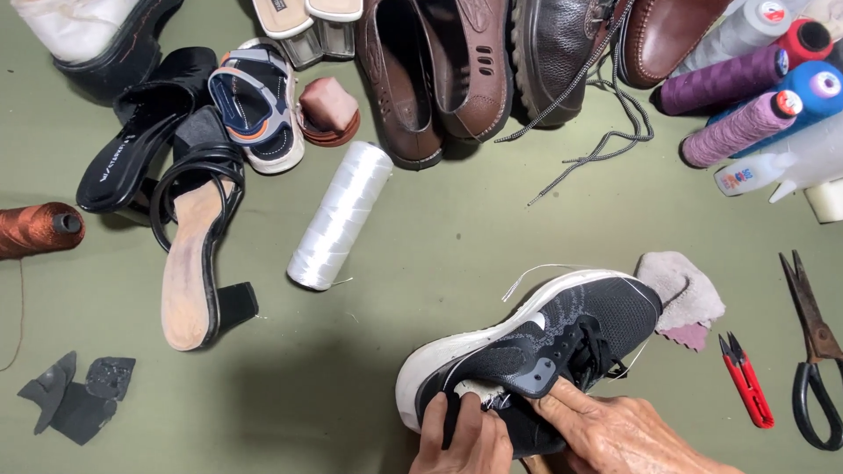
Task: Hand-stitching the sole of a sneaker using a stitching awl and thread.
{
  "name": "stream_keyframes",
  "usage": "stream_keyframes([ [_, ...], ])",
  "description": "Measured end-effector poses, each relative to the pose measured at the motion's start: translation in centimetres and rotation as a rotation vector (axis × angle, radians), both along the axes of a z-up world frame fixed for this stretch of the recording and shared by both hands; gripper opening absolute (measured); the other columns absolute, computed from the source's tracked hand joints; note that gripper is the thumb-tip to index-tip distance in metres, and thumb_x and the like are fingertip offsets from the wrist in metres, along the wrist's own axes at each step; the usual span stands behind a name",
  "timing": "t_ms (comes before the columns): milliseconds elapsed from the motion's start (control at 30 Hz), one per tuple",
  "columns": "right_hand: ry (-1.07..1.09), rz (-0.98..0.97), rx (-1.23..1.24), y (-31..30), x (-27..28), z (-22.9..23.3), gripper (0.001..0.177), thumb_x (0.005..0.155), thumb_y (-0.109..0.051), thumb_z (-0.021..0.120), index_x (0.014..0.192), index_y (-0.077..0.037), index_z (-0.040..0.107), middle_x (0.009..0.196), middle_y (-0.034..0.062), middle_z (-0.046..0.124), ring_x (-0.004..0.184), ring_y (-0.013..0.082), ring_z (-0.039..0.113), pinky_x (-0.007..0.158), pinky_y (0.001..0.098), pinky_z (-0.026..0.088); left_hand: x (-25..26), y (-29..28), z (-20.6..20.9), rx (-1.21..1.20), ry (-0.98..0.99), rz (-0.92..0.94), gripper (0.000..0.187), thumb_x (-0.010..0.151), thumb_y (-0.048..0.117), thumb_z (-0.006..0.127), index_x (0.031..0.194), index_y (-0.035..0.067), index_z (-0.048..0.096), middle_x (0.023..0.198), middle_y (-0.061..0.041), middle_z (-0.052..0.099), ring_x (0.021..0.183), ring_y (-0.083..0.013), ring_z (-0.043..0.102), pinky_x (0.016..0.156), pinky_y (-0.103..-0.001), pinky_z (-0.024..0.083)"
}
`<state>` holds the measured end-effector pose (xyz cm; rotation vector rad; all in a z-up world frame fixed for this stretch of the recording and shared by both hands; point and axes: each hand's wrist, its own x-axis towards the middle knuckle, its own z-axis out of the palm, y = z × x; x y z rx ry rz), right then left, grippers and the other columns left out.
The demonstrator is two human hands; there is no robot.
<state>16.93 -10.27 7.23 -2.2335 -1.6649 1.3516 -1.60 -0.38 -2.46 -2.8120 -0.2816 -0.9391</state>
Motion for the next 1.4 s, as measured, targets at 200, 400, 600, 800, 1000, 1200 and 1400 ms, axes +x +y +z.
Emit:
stream_keyframes([
  [200, -0.028, 0.044, 0.104, -0.1, 0.5, -1.2, 0.085, 0.086, -0.022, 0.068, 0.158, -0.034, 0.025, 0.155, -0.0099, 0.043, 0.051, 0.0289, 0.063, 0.04, 0.0387, 0.051, 0.3, -0.4, -1.4, 0.036, 0.012, 0.037, 0.012, 0.094, 0.015, 0.058, 0.083, 0.015, 0.062, 0.076, 0.0, 0.057, 0.094, -0.0164, 0.066, 0.089, -0.044, 0.054],
  [400, -0.012, 0.125, -0.132, 0.6, 1.0, -1.4, 0.076, 0.092, -0.03, 0.066, 0.157, -0.036, 0.027, 0.163, -0.0138, 0.028, 0.059, 0.0366, 0.067, 0.049, 0.0457, 0.051, -0.2, -0.6, -2.1, 0.028, 0.079, 0.006, 0.004, 0.092, 0.015, 0.063, 0.089, 0.015, 0.064, 0.076, -0.001, 0.058, 0.099, -0.0177, 0.065, 0.091, -0.046, 0.054],
  [600, 0.009, 0.074, -0.048, 1.3, 0.8, -0.8, 0.089, 0.089, -0.028, 0.071, 0.161, -0.034, 0.018, 0.152, -0.0117, 0.045, 0.055, 0.0333, 0.067, 0.049, 0.0411, 0.052, -0.1, -0.3, -2.0, 0.044, 0.034, 0.004, 0.008, 0.095, 0.015, 0.059, 0.089, 0.015, 0.063, 0.078, 0.0, 0.059, 0.098, -0.0169, 0.066, 0.089, -0.043, 0.055],
  [800, 0.009, 0.06, -0.017, 1.1, 0.9, -1.1, 0.088, 0.085, -0.023, 0.069, 0.159, -0.036, 0.024, 0.146, -0.0102, 0.046, 0.05, 0.0336, 0.06, 0.046, 0.0396, 0.05, 0.0, -0.3, -2.0, 0.054, 0.045, 0.004, 0.007, 0.095, 0.013, 0.06, 0.089, 0.015, 0.063, 0.077, -0.001, 0.059, 0.097, -0.0169, 0.065, 0.088, -0.043, 0.055],
  [1000, -0.024, 0.198, -0.091, -0.1, 1.4, -3.4, 0.058, 0.095, -0.033, 0.065, 0.148, -0.03, 0.042, 0.154, -0.0092, 0.037, 0.061, 0.0376, 0.069, 0.049, 0.0487, 0.053, 0.3, -1.3, -2.4, 0.023, 0.093, 0.023, 0.008, 0.096, 0.016, 0.061, 0.091, 0.011, 0.065, 0.078, -0.009, 0.063, 0.096, -0.0223, 0.066, 0.089, -0.048, 0.055],
  [1200, -0.041, 0.206, -0.005, -0.9, 1.4, -4.6, 0.063, 0.09, -0.018, 0.061, 0.15, -0.023, 0.04, 0.145, -0.002, 0.048, 0.054, 0.0383, 0.067, 0.042, 0.0483, 0.053, 0.5, -2.6, -3.9, -0.017, 0.112, 0.031, 0.009, 0.096, 0.014, 0.06, 0.094, 0.006, 0.063, 0.079, -0.014, 0.062, 0.095, -0.0292, 0.067, 0.087, -0.052, 0.055],
  [1400, 0.02, 0.158, 0.053, -0.1, 1.5, -3.4, 0.079, 0.089, -0.019, 0.066, 0.158, -0.022, 0.027, 0.136, -0.0005, 0.051, 0.053, 0.0356, 0.063, 0.041, 0.0447, 0.048, 0.7, -1.8, -3.9, 0.038, 0.103, 0.023, 0.007, 0.1, 0.017, 0.059, 0.098, 0.01, 0.062, 0.076, -0.011, 0.063, 0.088, -0.0265, 0.067, 0.088, -0.046, 0.055],
])
